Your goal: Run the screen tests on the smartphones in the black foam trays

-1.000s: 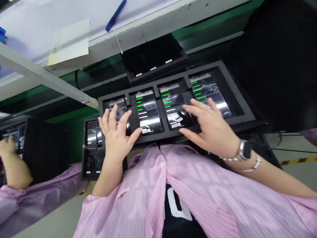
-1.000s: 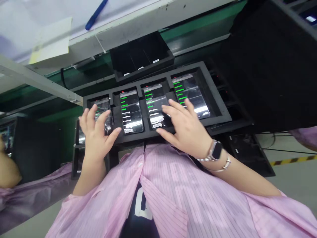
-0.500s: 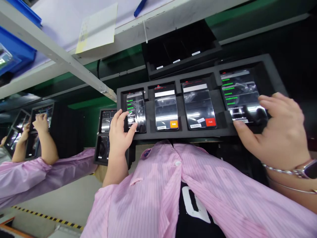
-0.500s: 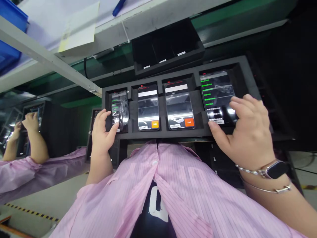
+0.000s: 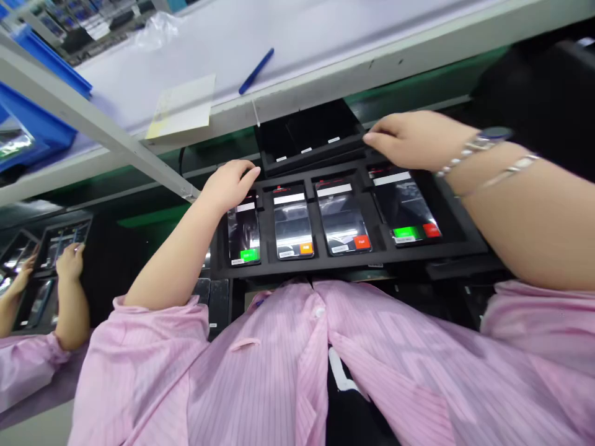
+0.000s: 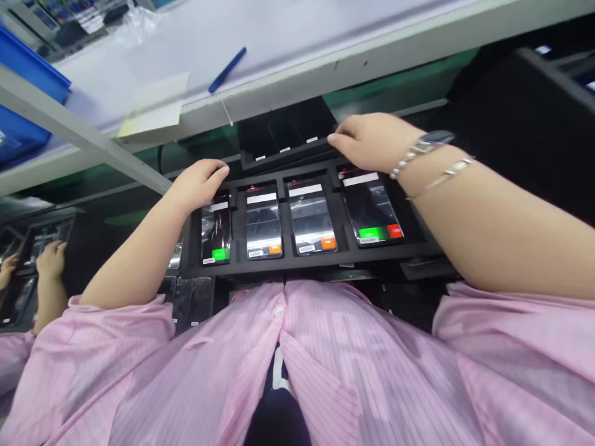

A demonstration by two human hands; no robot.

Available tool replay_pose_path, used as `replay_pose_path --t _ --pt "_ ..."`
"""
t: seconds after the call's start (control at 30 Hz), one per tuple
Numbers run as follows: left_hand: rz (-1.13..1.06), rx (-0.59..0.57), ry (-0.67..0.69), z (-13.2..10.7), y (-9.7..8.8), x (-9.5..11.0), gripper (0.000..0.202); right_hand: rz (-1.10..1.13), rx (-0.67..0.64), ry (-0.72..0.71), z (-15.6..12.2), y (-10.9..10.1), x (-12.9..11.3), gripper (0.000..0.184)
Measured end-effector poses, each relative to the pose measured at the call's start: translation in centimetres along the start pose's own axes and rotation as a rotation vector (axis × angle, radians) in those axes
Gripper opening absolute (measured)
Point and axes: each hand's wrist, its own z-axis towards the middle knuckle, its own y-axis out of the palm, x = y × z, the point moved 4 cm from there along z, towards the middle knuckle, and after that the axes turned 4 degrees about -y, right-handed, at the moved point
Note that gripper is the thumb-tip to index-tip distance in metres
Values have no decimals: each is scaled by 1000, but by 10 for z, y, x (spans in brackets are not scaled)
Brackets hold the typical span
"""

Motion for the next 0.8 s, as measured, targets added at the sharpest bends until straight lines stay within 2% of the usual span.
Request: replay_pose_path --t 0.1,0.17,0.23,0.3,0.4,0.5,0.6,0.7,0.8 --pt "150 -53 -106 21 21 -12 58 -91 -164 55 30 24 4 66" --pt "207 -52 -152 19 31 -19 62 -129 -192 105 33 38 7 64" --pt "225 -34 -140 15 33 -18 61 -128 -198 117 31 42 4 63" --pt "233 1 -79 16 29 -4 57 -108 -167 73 32 37 -7 62" --pt "200 40 40 26 28 33 54 -58 -51 -51 38 30 -40 53" --pt "174 30 55 35 46 66 55 -33 -9 -111 48 46 -70 38" --pt "113 42 11 40 65 76 53 -26 23 -69 57 66 -80 27" --pt "1 128 52 33 56 68 48 65 86 -96 48 59 -76 27" --pt "-72 185 102 -3 26 46 49 196 271 -194 -2 26 -61 33"
